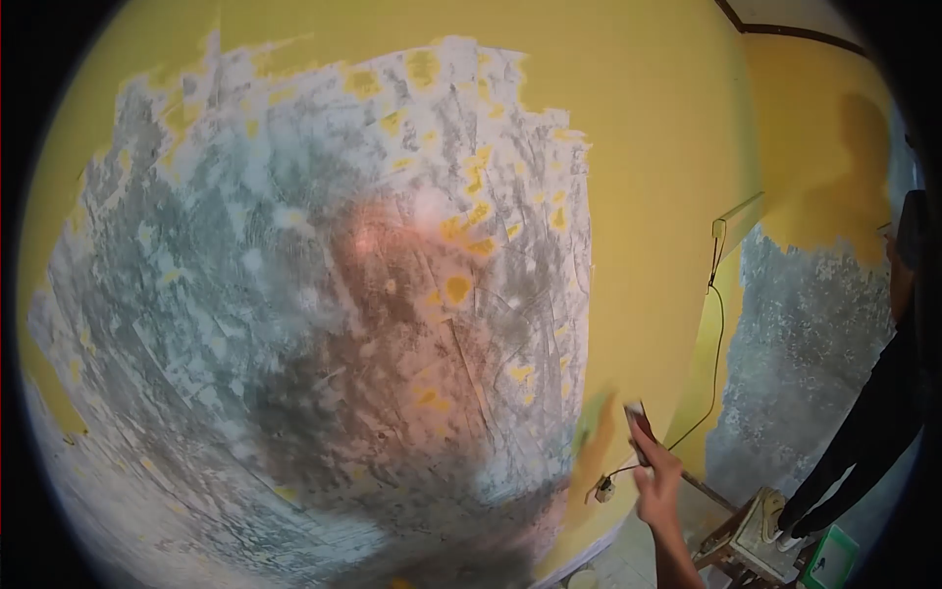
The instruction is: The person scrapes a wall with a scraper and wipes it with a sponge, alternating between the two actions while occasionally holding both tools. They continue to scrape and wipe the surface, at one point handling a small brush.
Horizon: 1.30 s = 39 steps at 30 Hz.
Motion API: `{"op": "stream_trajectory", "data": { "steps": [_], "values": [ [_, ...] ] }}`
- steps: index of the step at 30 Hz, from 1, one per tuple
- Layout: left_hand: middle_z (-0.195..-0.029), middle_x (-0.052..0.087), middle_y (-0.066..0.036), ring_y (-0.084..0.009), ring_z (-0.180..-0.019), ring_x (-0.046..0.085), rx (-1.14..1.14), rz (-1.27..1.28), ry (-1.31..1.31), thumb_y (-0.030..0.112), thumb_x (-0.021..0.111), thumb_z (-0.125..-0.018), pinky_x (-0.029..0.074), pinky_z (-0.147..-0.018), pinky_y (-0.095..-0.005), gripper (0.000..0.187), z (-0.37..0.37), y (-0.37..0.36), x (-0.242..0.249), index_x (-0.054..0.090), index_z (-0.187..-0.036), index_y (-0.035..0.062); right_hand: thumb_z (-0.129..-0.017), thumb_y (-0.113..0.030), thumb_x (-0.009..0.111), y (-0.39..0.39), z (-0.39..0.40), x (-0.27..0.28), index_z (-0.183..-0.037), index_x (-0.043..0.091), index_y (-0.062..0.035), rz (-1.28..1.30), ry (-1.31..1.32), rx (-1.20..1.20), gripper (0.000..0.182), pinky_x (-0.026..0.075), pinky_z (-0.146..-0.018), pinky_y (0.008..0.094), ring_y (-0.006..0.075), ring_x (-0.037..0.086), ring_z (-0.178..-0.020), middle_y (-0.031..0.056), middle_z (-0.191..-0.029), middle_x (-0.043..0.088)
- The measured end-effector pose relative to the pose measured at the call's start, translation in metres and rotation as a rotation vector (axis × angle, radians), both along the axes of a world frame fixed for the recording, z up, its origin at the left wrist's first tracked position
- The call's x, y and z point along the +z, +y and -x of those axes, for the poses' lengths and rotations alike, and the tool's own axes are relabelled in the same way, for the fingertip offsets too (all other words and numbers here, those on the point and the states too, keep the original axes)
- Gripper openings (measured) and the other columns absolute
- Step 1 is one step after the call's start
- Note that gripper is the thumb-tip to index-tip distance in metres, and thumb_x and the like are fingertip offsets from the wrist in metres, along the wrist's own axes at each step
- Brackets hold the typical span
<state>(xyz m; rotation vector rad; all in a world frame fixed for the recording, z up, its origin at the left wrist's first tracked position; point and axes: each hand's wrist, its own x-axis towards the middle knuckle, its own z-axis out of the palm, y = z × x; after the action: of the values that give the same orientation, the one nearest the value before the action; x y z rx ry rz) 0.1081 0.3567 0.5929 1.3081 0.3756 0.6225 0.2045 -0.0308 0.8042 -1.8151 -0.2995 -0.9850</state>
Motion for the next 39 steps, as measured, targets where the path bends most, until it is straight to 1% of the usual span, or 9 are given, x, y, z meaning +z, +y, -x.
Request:
{"op": "stream_trajectory", "data": {
  "steps": [2, 6, 12, 15, 24, 32, 36, 37, 39],
  "values": [
    [-0.090, 0.063, -0.006, -0.0143, -0.080, 0.058, 0.177, 0.000, -0.112, 0.032, 0.057, -0.096, 0.045, -0.058, -0.0294, 0.031, -0.008, 0.018, 0.032, 0.062, -0.099, 0.0021, -0.085, -0.023, 0.057, 0.020, -0.014, 0.057, -0.132, 0.051, 0.0038, 0.296, -0.138, -0.117, 0.055, 0.043, -0.099, 0.0402, 0.0368, 0.047, -0.128, 0.0271, -0.138, 0.046],
    [-0.086, 0.063, -0.006, -0.0155, -0.076, 0.059, 0.264, -0.665, -0.033, 0.032, 0.057, -0.096, 0.052, -0.066, -0.0306, 0.034, -0.028, 0.088, 0.020, 0.060, -0.107, 0.0003, -0.083, -0.020, 0.060, 0.047, -0.066, 0.150, -0.137, 0.046, 0.0018, 0.432, -0.413, -0.242, 0.060, 0.040, -0.104, 0.0400, 0.0395, 0.048, -0.126, 0.0296, -0.140, 0.041],
    [-0.088, 0.064, -0.008, -0.0216, -0.079, 0.063, 0.077, -0.148, -0.273, 0.030, 0.063, -0.091, 0.053, -0.068, -0.0346, 0.036, -0.027, 0.060, 0.060, 0.058, -0.107, -0.0020, -0.083, -0.022, 0.060, 0.077, -0.097, 0.177, -0.132, 0.051, 0.0032, 0.460, -0.626, -0.320, 0.055, 0.051, -0.089, 0.0371, 0.0405, 0.058, -0.112, 0.0302, -0.139, 0.042],
    [-0.087, 0.059, -0.004, -0.0163, -0.071, 0.060, 0.112, -0.030, -0.100, 0.027, 0.051, -0.095, 0.051, -0.066, -0.0309, 0.027, -0.023, 0.052, 0.086, 0.055, -0.102, 0.0012, -0.085, -0.019, 0.058, 0.098, -0.076, 0.180, -0.127, 0.056, 0.0030, 0.574, -0.657, -0.181, 0.048, 0.049, -0.092, 0.0414, 0.0413, 0.058, -0.112, 0.0281, -0.132, 0.050],
    [-0.093, 0.058, -0.006, -0.0169, -0.081, 0.059, 0.238, -0.070, -0.161, 0.026, 0.045, -0.097, 0.052, -0.067, -0.0319, 0.029, -0.022, 0.028, 0.103, 0.051, -0.110, 0.0013, -0.085, -0.020, 0.059, 0.073, -0.080, 0.186, -0.123, 0.059, 0.0009, 0.699, -0.713, -0.269, 0.044, 0.049, -0.095, 0.0416, 0.0396, 0.059, -0.112, 0.0276, -0.124, 0.057],
    [-0.071, 0.054, -0.005, -0.0152, -0.052, 0.054, 0.169, -0.078, -0.185, 0.029, 0.046, -0.096, 0.048, -0.051, -0.0288, 0.029, -0.027, 0.028, 0.111, 0.056, -0.097, 0.0017, -0.087, -0.020, 0.056, 0.074, -0.070, 0.212, -0.127, 0.054, 0.0057, 0.779, -0.637, -0.224, 0.048, 0.041, -0.102, 0.0491, 0.0409, 0.054, -0.116, 0.0293, -0.125, 0.054],
    [-0.074, 0.055, -0.007, -0.0160, -0.049, 0.053, 0.128, -0.051, -0.221, 0.029, 0.047, -0.096, 0.050, -0.050, -0.0301, 0.029, -0.029, 0.033, 0.109, 0.055, -0.096, 0.0018, -0.086, -0.025, 0.060, 0.069, -0.062, 0.164, -0.124, 0.053, 0.0097, 0.829, -0.587, -0.203, 0.052, 0.043, -0.101, 0.0471, 0.0424, 0.053, -0.117, 0.0310, -0.126, 0.052],
    [-0.073, 0.055, -0.007, -0.0161, -0.049, 0.053, 0.146, -0.038, -0.212, 0.030, 0.046, -0.096, 0.050, -0.051, -0.0304, 0.029, -0.029, 0.029, 0.116, 0.054, -0.096, 0.0019, -0.090, -0.025, 0.057, 0.061, -0.057, 0.152, -0.126, 0.053, 0.0094, 0.846, -0.513, -0.097, 0.050, 0.044, -0.100, 0.0461, 0.0400, 0.054, -0.117, 0.0289, -0.128, 0.053],
    [-0.067, 0.054, -0.007, -0.0160, -0.049, 0.052, 0.215, 0.019, -0.177, 0.030, 0.045, -0.096, 0.052, -0.055, -0.0316, 0.029, -0.029, 0.026, 0.117, 0.054, -0.096, 0.0015, -0.092, -0.022, 0.055, 0.043, -0.038, 0.139, -0.126, 0.053, 0.0087, 0.351, -0.117, 0.321, 0.046, 0.045, -0.100, 0.0463, 0.0367, 0.055, -0.117, 0.0265, -0.130, 0.053]
  ]
}}
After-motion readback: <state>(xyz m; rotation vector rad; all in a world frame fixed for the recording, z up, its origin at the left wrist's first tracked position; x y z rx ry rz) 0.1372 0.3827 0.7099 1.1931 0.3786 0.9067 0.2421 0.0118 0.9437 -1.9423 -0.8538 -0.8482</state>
